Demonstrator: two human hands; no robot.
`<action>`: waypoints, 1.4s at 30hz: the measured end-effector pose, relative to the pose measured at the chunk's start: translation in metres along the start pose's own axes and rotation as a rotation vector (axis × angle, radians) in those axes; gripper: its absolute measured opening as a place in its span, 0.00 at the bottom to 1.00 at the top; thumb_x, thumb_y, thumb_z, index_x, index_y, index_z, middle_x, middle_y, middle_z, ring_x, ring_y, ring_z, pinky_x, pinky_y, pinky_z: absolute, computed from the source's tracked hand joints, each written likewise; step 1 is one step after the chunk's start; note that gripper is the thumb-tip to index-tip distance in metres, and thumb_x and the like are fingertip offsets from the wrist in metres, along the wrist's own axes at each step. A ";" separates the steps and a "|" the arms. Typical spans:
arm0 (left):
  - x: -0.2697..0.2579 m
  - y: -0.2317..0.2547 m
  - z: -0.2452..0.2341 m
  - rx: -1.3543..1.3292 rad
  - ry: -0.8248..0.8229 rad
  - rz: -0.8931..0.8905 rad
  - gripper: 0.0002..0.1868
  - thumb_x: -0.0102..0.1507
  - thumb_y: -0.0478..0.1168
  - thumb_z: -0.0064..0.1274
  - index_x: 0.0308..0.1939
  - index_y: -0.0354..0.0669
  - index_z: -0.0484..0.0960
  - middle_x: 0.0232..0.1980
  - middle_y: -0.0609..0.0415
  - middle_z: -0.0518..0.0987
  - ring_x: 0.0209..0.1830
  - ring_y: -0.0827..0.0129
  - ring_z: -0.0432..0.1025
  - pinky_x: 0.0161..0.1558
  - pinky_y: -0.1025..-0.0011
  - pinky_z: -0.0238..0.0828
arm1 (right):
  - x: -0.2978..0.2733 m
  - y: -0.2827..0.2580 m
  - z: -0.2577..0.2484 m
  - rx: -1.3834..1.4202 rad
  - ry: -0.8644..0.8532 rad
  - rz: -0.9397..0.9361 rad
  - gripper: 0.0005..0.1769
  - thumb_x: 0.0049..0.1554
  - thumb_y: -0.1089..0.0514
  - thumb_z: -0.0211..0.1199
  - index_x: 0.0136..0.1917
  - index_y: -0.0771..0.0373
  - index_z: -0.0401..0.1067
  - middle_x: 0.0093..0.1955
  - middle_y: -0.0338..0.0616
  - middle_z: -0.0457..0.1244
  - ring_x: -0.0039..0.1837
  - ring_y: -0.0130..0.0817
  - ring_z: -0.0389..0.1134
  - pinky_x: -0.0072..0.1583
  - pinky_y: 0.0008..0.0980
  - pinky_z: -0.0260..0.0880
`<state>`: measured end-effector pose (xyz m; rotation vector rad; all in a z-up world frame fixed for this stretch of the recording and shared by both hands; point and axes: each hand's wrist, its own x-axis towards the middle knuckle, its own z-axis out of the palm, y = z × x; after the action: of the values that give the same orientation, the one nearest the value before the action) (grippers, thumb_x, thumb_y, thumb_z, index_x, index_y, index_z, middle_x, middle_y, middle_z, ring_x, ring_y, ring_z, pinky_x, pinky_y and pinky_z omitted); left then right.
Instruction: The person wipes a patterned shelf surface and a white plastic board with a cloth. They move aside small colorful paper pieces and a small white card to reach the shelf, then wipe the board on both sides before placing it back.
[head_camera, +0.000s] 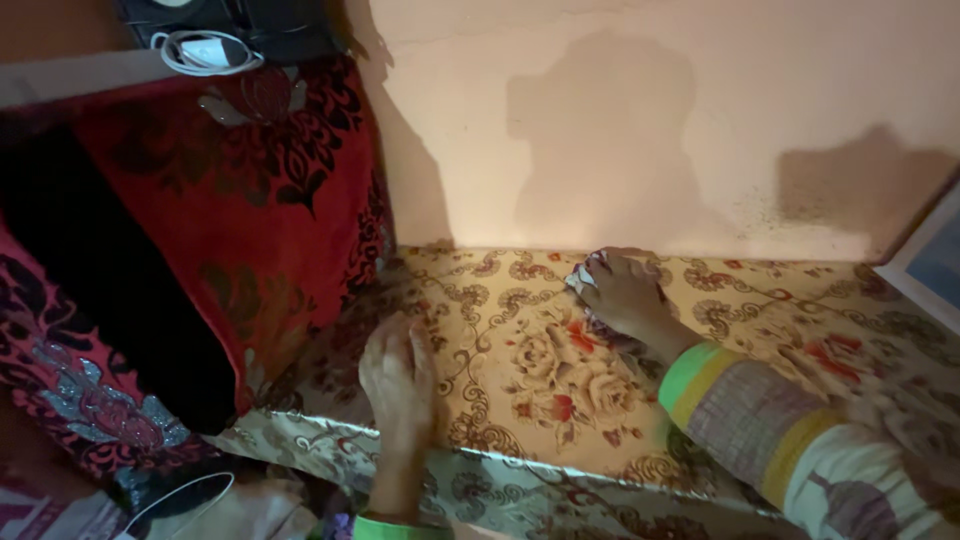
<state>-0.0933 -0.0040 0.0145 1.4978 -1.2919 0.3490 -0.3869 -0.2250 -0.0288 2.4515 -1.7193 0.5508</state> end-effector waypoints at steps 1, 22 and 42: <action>0.002 -0.003 0.000 0.003 -0.024 -0.029 0.22 0.72 0.51 0.40 0.52 0.39 0.83 0.61 0.42 0.79 0.62 0.49 0.71 0.65 0.52 0.64 | 0.008 -0.004 0.006 0.026 0.012 -0.022 0.35 0.62 0.37 0.49 0.76 0.56 0.58 0.81 0.54 0.47 0.77 0.57 0.49 0.74 0.54 0.53; 0.010 -0.018 0.004 0.017 -0.240 -0.377 0.42 0.68 0.67 0.29 0.71 0.36 0.66 0.73 0.34 0.64 0.75 0.42 0.55 0.71 0.51 0.47 | 0.042 -0.201 -0.017 0.264 -0.175 -0.435 0.33 0.59 0.49 0.54 0.77 0.43 0.56 0.80 0.41 0.49 0.75 0.45 0.55 0.71 0.49 0.59; -0.019 -0.010 -0.024 -0.677 0.207 -0.414 0.19 0.71 0.46 0.51 0.56 0.31 0.79 0.55 0.50 0.81 0.55 0.67 0.73 0.60 0.70 0.68 | -0.110 -0.210 -0.055 0.637 -0.485 -0.821 0.22 0.58 0.55 0.62 0.64 0.63 0.72 0.65 0.56 0.62 0.64 0.45 0.65 0.62 0.45 0.71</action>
<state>-0.0821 0.0241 0.0040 1.0682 -0.7888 -0.1921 -0.2383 -0.0356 0.0109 3.6134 -0.4491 0.4498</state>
